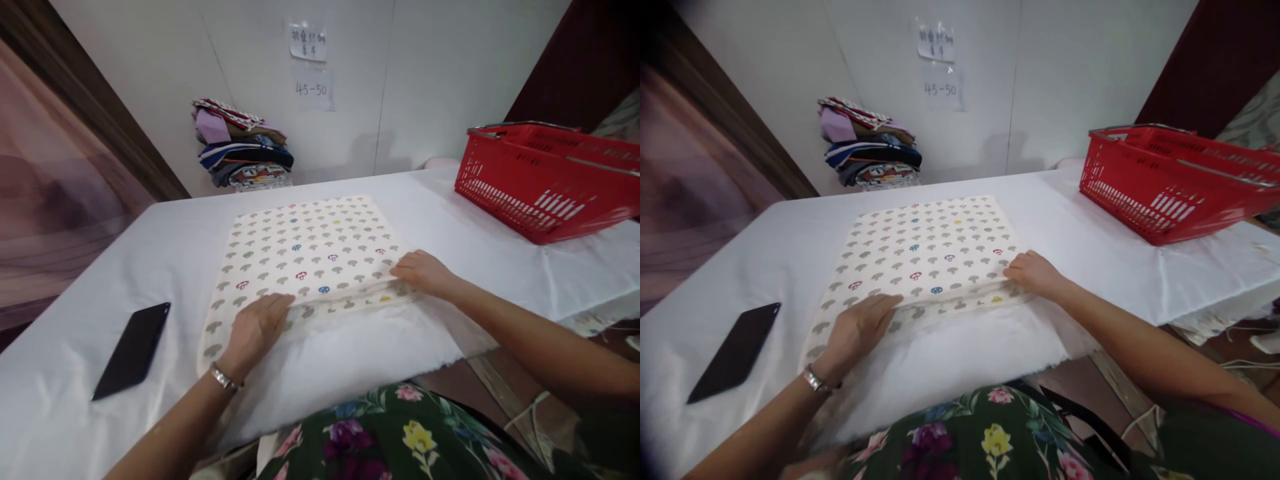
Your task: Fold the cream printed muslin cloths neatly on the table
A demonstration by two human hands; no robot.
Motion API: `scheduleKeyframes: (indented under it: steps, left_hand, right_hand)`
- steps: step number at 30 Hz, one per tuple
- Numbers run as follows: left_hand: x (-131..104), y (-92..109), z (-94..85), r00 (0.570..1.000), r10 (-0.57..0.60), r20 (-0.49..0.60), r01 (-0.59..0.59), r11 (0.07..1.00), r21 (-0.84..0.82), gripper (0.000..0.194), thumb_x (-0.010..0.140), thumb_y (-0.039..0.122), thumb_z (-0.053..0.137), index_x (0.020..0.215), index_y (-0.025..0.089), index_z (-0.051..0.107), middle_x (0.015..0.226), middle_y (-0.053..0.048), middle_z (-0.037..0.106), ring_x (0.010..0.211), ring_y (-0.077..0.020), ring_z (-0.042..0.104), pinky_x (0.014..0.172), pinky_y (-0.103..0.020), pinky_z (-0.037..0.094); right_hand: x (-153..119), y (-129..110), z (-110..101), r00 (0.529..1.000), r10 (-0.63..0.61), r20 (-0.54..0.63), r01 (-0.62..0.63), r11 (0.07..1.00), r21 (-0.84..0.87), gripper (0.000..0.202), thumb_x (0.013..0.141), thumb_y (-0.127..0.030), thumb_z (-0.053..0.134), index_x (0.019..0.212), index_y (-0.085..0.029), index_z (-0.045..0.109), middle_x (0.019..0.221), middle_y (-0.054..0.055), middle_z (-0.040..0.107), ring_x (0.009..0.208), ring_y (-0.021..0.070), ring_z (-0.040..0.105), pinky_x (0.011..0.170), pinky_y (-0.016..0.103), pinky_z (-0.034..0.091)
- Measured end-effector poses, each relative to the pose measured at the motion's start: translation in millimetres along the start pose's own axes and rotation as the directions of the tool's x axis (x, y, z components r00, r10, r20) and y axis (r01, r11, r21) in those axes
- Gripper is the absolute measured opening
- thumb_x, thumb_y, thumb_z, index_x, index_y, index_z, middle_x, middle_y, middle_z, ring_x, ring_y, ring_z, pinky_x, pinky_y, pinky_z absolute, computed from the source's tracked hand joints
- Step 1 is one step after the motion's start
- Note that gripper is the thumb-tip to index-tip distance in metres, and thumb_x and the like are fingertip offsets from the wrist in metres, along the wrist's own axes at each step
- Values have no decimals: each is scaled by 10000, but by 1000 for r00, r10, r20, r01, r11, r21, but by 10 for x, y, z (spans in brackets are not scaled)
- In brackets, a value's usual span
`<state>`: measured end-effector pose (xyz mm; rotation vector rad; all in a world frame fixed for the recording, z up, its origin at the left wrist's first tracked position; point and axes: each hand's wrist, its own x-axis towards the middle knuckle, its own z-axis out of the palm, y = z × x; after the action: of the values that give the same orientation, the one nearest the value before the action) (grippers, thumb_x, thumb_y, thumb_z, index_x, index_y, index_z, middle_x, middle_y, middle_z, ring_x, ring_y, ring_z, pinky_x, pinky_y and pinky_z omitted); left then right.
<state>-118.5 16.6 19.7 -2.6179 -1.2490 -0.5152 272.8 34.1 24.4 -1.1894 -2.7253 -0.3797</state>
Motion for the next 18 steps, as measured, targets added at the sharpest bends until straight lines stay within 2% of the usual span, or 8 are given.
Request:
scheduleKeyframes:
  steps: [3, 5, 7, 9, 11, 13, 15, 18]
  left_hand:
    - [289, -160, -131, 991, -127, -41, 130, 988, 80, 287, 877, 235, 378, 1038, 211, 614, 971, -37, 660, 816, -185, 616, 589, -265, 459]
    - [431, -261, -204, 982, -160, -104, 174, 976, 135, 285, 876, 223, 384, 1045, 216, 614, 994, -40, 653, 851, -202, 605, 605, -281, 451]
    - [452, -313, -232, 979, -134, -152, 159, 974, 164, 287, 877, 196, 384, 1058, 207, 606, 1024, -59, 643, 898, -218, 588, 640, -301, 448]
    - [341, -290, -195, 993, -35, -117, 53, 987, 151, 290, 875, 160, 382, 1067, 192, 597, 1030, -78, 635, 907, -215, 575, 664, -309, 448]
    - [150, -198, -97, 993, 113, -22, -110, 989, 94, 283, 873, 133, 388, 1064, 184, 591, 1018, -85, 630, 887, -201, 570, 686, -308, 452]
    - [-41, -74, 22, 976, 211, 48, -212, 977, 23, 263, 870, 130, 407, 1054, 184, 587, 1010, -85, 620, 885, -192, 560, 730, -316, 452]
    - [-167, 36, 115, 975, 209, 75, -209, 978, -13, 241, 865, 135, 428, 1038, 187, 588, 1002, -84, 608, 900, -196, 546, 772, -335, 445]
    - [-215, 130, 154, 985, 154, 83, -154, 988, -12, 224, 863, 140, 434, 1012, 192, 593, 951, -72, 594, 881, -196, 529, 784, -343, 434]
  right_hand:
    - [392, 247, -148, 998, 66, -1, -66, 997, -40, 188, 849, -197, 477, 873, -246, 656, 794, 14, 669, 751, 148, 543, 646, 282, 296]
    - [609, 367, -263, 982, 118, -146, -131, 988, -77, 195, 845, -185, 476, 909, -232, 654, 872, 33, 674, 804, 167, 548, 670, 299, 300]
    - [690, 401, -321, 940, 135, -315, -173, 980, -97, 225, 854, -162, 455, 972, -217, 639, 987, 60, 658, 906, 191, 536, 716, 324, 306]
    - [604, 348, -274, 922, 88, -376, -134, 986, -99, 248, 869, -147, 430, 1002, -220, 626, 1049, 68, 639, 984, 199, 514, 758, 338, 312]
    - [386, 237, -131, 954, -3, -300, -21, 997, -78, 247, 879, -143, 419, 984, -224, 627, 1031, 59, 641, 993, 190, 512, 774, 332, 322]
    - [123, 110, 35, 982, -69, -177, 66, 997, -26, 228, 884, -156, 424, 974, -217, 625, 1004, 57, 643, 967, 182, 519, 774, 319, 333]
    - [-98, -2, 147, 992, -63, -108, 64, 998, 8, 213, 887, -177, 432, 988, -206, 617, 1023, 69, 627, 961, 187, 514, 777, 315, 343]
    - [-268, -119, 162, 997, 9, -82, -9, 1000, 0, 221, 892, -183, 423, 1000, -203, 614, 1005, 81, 609, 927, 194, 508, 756, 313, 356]
